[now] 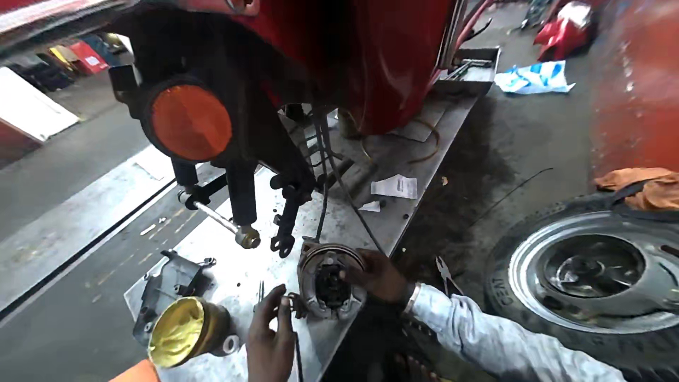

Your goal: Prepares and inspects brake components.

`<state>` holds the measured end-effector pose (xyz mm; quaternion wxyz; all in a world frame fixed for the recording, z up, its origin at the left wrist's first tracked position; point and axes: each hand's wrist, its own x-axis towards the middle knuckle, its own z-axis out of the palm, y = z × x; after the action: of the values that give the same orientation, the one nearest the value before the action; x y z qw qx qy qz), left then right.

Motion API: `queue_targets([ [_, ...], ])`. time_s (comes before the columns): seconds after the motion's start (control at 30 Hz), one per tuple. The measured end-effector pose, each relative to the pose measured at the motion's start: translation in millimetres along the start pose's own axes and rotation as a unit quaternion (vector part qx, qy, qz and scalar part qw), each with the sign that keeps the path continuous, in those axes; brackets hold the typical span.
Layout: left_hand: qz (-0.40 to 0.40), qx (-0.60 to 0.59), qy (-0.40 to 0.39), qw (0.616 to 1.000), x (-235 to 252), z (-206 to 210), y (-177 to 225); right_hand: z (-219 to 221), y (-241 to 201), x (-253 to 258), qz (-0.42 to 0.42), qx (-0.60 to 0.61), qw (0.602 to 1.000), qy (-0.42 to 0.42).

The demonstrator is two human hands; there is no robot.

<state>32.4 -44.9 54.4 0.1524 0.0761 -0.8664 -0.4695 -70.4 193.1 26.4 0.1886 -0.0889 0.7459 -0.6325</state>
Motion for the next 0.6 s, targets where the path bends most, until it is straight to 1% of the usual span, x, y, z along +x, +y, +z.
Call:
queue_targets([
  [0.03, -0.016, 0.023, -0.041, 0.999, 6.9, -12.6, 11.8, 0.5, -0.3, 2.3, 0.001, -0.004, 1.0, -0.001],
  [0.07, -0.046, 0.066, -0.108, 0.991, 15.3, -27.3, 23.5, 1.1, -0.1, 2.8, 0.009, -0.011, 1.0, -0.003],
  [0.1, -0.079, 0.124, -0.192, 0.97, 26.1, -42.4, 33.9, 1.2, -0.6, 1.4, 0.02, -0.017, 1.0, -0.005],
  [0.13, -0.109, 0.189, -0.282, 0.934, 38.7, -56.6, 43.4, 1.0, -2.4, -1.9, 0.034, -0.019, 0.999, -0.009],
  [0.17, -0.127, 0.26, -0.357, 0.888, 49.7, -67.9, 50.9, 1.1, -2.8, -6.7, 0.042, -0.014, 0.999, -0.014],
  [0.2, -0.132, 0.327, -0.405, 0.843, 56.0, -76.7, 57.8, 0.7, -1.2, -12.3, 0.039, 0.0, 0.999, -0.016],
  [0.23, -0.129, 0.383, -0.428, 0.808, 56.8, -84.6, 64.4, -0.5, 2.4, -17.5, 0.026, 0.017, 0.999, -0.016],
  [0.27, -0.118, 0.424, -0.434, 0.786, 51.8, -93.2, 67.3, -2.7, 8.2, -22.2, 0.008, 0.03, 0.999, -0.011],
  [0.3, -0.109, 0.445, -0.431, 0.777, 42.0, -103.4, 64.5, -5.8, 15.3, -26.3, -0.005, 0.034, 0.999, -0.005],
  [0.37, -0.124, 0.439, -0.433, 0.777, 16.8, -126.1, 40.4, -15.8, 32.0, -32.4, -0.022, 0.021, 0.999, 0.012],
  [0.43, -0.173, 0.39, -0.431, 0.795, -5.3, -141.6, 6.6, -30.1, 34.8, -41.7, -0.007, -0.024, 0.999, 0.038],
  [0.5, -0.214, 0.331, -0.377, 0.838, -18.9, -146.2, -27.0, -43.6, 30.7, -48.1, -0.015, -0.086, 0.993, 0.08],
  [0.57, -0.241, 0.276, -0.292, 0.884, -30.6, -141.6, -51.0, -54.1, 21.5, -49.4, -0.066, -0.128, 0.983, 0.113],
  [0.6, -0.241, 0.262, -0.264, 0.897, -33.7, -135.6, -61.5, -60.3, 12.6, -52.0, -0.089, -0.123, 0.981, 0.123],
])
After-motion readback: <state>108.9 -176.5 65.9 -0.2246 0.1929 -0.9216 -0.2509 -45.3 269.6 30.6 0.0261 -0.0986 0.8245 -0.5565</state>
